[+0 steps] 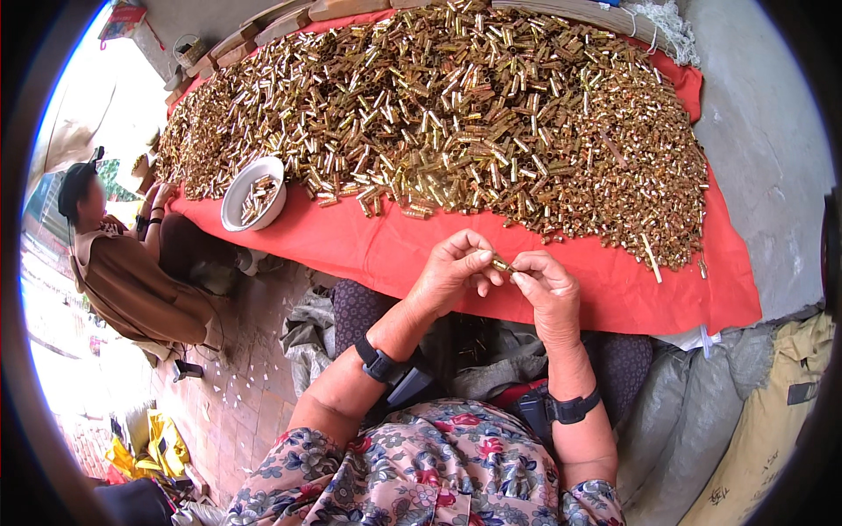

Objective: Manually sorting and checking small brass mechanical components on a table.

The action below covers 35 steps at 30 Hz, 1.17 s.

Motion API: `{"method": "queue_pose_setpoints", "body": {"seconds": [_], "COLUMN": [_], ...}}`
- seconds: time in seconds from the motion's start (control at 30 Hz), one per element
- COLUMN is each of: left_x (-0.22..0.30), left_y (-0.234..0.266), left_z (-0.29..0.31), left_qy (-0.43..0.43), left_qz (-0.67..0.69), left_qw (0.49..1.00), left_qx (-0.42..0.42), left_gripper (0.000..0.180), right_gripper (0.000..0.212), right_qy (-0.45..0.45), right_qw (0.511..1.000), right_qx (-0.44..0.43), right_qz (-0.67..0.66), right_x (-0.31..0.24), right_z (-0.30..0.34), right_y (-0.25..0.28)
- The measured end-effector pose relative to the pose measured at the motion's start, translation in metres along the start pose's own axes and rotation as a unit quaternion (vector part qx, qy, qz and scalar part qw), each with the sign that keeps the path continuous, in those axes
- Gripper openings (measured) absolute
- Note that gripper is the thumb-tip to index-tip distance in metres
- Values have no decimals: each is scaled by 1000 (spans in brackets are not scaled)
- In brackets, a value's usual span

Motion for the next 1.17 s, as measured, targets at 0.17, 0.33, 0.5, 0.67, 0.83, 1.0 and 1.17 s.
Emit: {"method": "queue_pose_setpoints", "body": {"seconds": [0.17,0.33,0.5,0.67,0.83,1.0,1.17], "left_x": [5,17,14,20,23,17,-4], "left_y": [-1,-8,-7,-15,-17,-16,-3], "left_z": [1,3,2,3,5,5,2], "left_qy": [-31,-81,-63,-93,-118,-114,-59], "left_qz": [-33,-81,-53,-88,-121,-96,12], "left_qw": [999,993,996,991,986,989,998], "left_qx": [-2,-21,-27,-25,-4,-5,-5], "left_gripper": [13,15,15,14,12,13,12], "right_gripper": [17,16,12,12,12,13,14], "right_qy": [51,44,-73,-101,-119,-75,-73], "right_qw": [996,997,992,987,982,987,989], "right_qx": [-6,-4,-7,30,44,40,2], "right_qz": [79,65,-104,-121,-140,-136,-131], "right_x": [-14,-10,3,6,8,3,7], "right_z": [0,0,0,2,4,4,4], "right_y": [-4,0,-3,2,3,1,-1]}}
Point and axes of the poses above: each hand's wrist, its own z-axis away from the middle knuckle, its own y-axis out of the back of the hand, x = y × z, the point moved 8 cm from there along -z, towards the middle knuckle, and after that the axes turned 5 degrees about -z, right-handed, at the moved point
